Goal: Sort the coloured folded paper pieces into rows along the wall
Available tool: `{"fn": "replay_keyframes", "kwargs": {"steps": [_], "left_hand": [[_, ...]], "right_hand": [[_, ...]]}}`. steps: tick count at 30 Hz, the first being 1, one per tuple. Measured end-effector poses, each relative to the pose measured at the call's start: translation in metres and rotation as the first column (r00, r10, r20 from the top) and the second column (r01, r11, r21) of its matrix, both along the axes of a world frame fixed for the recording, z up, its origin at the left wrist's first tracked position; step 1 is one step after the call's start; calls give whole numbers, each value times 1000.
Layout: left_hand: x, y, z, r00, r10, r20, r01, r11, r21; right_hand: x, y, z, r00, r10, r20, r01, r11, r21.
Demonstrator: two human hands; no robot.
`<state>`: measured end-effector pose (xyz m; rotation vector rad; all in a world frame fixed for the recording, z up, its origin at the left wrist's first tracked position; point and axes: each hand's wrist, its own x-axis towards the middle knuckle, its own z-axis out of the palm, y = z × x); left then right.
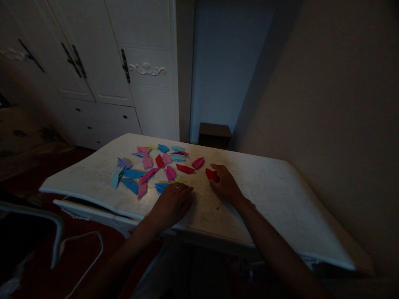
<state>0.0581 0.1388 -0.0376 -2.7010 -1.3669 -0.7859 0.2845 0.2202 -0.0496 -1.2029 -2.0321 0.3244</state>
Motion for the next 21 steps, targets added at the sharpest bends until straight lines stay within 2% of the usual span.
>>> {"fn": "replay_keyframes", "kwargs": {"steps": [5,8,11,15,21], "left_hand": [[0,-2,3,998,41,40,-43,998,56],[-7,-2,3,995,64,74,-73,990,125],[-21,-1,2,983,141,119,-159,974,163],[-43,-1,-1,957,252,145,-275,946,173],[-57,-2,-7,956,273,110,-281,957,67]], "right_hand": [[2,2,-3,1000,10,-25,-10,1000,6],[1,4,-6,991,94,-97,-96,995,-13],[-2,4,-8,968,197,-153,-203,979,-26],[-4,3,-7,957,277,-88,-277,961,14],[-6,-6,2,960,278,18,-279,958,73]]}}
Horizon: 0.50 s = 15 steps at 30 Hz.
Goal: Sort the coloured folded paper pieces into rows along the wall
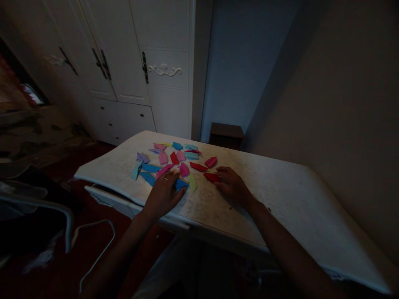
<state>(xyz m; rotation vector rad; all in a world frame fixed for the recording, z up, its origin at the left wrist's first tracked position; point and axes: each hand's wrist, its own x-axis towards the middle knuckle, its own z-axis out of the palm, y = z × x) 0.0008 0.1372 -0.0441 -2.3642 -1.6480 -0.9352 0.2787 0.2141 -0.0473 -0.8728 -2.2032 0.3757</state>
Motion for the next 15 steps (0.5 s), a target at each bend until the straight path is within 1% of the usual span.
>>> {"fn": "replay_keyframes", "kwargs": {"steps": [2,4,7,9,12,15], "left_hand": [[1,-1,-1,1000,-8,27,9,1000,-21],[3,-2,-1,998,-13,57,14,1000,-25],[5,-3,-1,998,-19,67,21,999,-28],[7,-4,-2,999,-14,48,15,1000,-23],[9,-4,-2,1000,17,17,-17,1000,0],[9,-3,-3,998,57,29,-58,998,27]], "right_hand": [[-4,-6,4,1000,-9,11,8,999,48],[-11,-14,7,998,8,57,-14,993,116],[-28,-26,9,976,92,196,-136,965,223],[-40,-32,11,952,118,283,-199,941,275],[-53,-36,12,934,74,349,-194,926,323],[-57,-35,11,920,81,382,-213,924,319]]}}
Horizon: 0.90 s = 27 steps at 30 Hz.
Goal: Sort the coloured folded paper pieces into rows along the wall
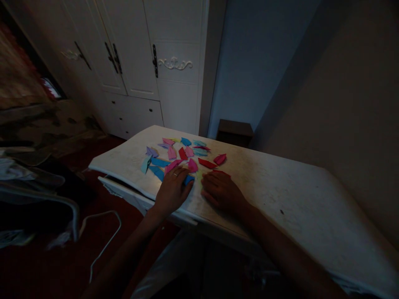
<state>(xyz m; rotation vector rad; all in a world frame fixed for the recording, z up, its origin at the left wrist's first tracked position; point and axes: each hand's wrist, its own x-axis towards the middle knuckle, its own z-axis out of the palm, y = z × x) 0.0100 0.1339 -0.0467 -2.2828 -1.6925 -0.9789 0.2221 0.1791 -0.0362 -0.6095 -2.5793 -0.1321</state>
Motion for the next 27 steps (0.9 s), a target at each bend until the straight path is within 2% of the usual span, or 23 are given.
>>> {"fn": "replay_keyframes", "kwargs": {"steps": [6,12,15,17,19,23,27], "left_hand": [[-2,2,-1,996,32,82,-39,996,81],[-1,2,2,998,49,35,-51,996,75],[1,-2,6,998,-37,-55,40,997,61],[2,-4,8,987,-120,-105,123,992,19],[2,-4,8,980,-156,-122,155,988,-24],[2,-2,4,987,-78,-143,74,997,-38],[3,0,3,982,-9,-190,0,999,-45]], "right_hand": [[6,-6,2,999,37,-11,-38,994,-106],[7,-30,2,997,-78,-19,75,989,-125],[5,-36,2,990,-139,-15,136,983,-122],[4,-37,1,985,-170,-25,165,977,-136],[5,-36,-1,979,-194,-56,182,969,-166],[7,-28,-7,964,-228,-133,194,954,-231],[5,-19,-10,956,-256,-140,206,933,-296]]}}
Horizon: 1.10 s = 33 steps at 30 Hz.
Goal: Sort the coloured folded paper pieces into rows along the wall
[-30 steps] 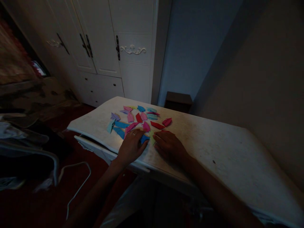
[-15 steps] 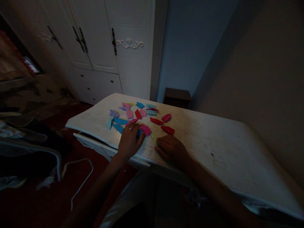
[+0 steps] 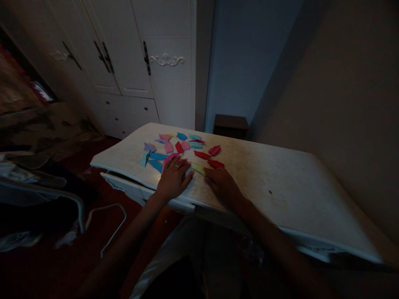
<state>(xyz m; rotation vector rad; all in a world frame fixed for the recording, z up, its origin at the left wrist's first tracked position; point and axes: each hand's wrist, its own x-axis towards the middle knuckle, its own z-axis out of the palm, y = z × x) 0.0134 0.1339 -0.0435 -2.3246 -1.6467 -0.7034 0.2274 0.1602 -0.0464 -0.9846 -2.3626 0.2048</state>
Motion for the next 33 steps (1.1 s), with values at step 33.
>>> {"fn": "replay_keyframes", "kwargs": {"steps": [33], "left_hand": [[37,-4,14,892,-270,362,233,962,143]], "right_hand": [[200,60,40,765,-512,-391,412,855,-314]]}}
